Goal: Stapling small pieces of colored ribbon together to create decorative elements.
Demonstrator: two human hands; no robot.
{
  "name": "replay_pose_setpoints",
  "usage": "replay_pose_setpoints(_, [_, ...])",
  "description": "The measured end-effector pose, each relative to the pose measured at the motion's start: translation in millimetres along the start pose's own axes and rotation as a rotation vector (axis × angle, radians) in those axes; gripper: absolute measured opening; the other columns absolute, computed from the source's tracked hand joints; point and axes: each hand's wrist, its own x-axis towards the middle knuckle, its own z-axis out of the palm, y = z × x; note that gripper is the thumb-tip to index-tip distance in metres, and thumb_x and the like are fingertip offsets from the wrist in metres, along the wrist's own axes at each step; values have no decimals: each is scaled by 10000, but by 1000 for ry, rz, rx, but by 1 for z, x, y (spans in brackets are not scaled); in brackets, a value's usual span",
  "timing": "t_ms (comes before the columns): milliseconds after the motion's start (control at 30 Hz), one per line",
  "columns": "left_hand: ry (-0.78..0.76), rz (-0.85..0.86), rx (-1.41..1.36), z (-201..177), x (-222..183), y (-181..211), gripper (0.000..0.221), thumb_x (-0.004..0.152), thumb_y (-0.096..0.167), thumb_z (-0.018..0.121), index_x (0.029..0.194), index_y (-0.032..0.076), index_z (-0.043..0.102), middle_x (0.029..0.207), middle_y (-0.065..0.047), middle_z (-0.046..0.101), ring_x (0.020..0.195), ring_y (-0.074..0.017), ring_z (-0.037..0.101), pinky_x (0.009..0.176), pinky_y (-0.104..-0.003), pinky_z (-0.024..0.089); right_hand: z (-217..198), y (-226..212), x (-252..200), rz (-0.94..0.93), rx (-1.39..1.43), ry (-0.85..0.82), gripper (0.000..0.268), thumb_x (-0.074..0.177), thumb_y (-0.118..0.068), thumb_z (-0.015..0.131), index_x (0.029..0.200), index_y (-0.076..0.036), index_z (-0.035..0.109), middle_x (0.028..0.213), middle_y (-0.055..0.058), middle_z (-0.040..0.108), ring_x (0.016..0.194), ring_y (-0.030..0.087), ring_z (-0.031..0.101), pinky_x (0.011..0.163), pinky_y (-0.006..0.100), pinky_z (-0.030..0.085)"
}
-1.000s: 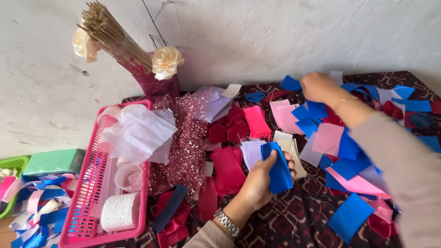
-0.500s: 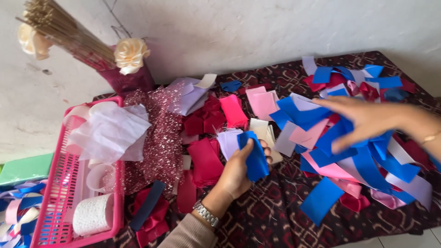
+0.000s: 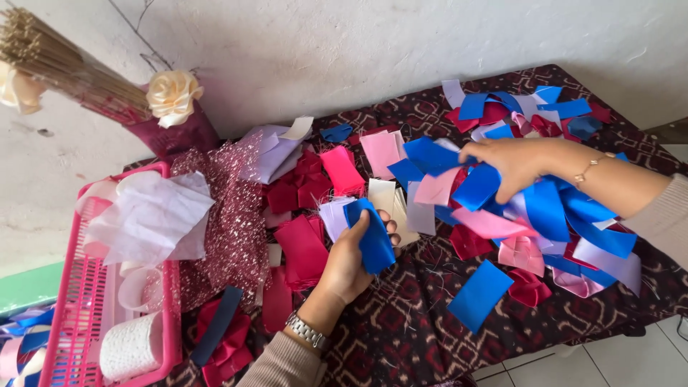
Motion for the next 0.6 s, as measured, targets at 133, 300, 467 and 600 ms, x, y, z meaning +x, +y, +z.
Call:
replay_pose_setpoints(133, [-79, -8, -59, -5, -1, 2, 347, 1109, 348, 440, 1118, 37, 594, 959, -117, 629, 837, -247, 644, 789, -385, 547, 7, 21, 19, 53, 12, 75, 856, 695, -178, 876, 1451, -244, 480, 1435, 87, 618, 1178, 309, 697, 932, 428, 569])
replay_pose_setpoints(300, [-147, -41, -61, -6, -5, 6, 331, 1100, 369, 463, 1121, 70, 603, 978, -90, 649, 837, -209, 636, 770, -338, 527, -12, 41, -1, 200, 97, 113, 639, 841, -186, 853, 1434, -252, 624, 561, 50, 605, 450, 151, 451, 464, 298, 339])
replay_pose_setpoints(467, [-153, -36, -66, -8, -2, 4, 328, 1098, 366, 467, 1111, 69, 606, 974, -90, 647, 840, -213, 635, 773, -343, 527, -26, 99, -14, 105, 1, 470, 483, 746, -230, 879, 1214, -179, 776, 1139, 71, 783, 1000, 238, 747, 916, 374, 586])
replay_pose_setpoints(600, [-137, -52, -65, -6, -3, 6, 324, 1106, 357, 452, 1096, 72, 608, 973, -90, 638, 834, -213, 625, 779, -350, 521, -25, 105, -42, 39, -230, 795, 527, 716, -388, 871, 1139, -85, 788, 1113, 60, 740, 980, 276, 712, 878, 405, 567])
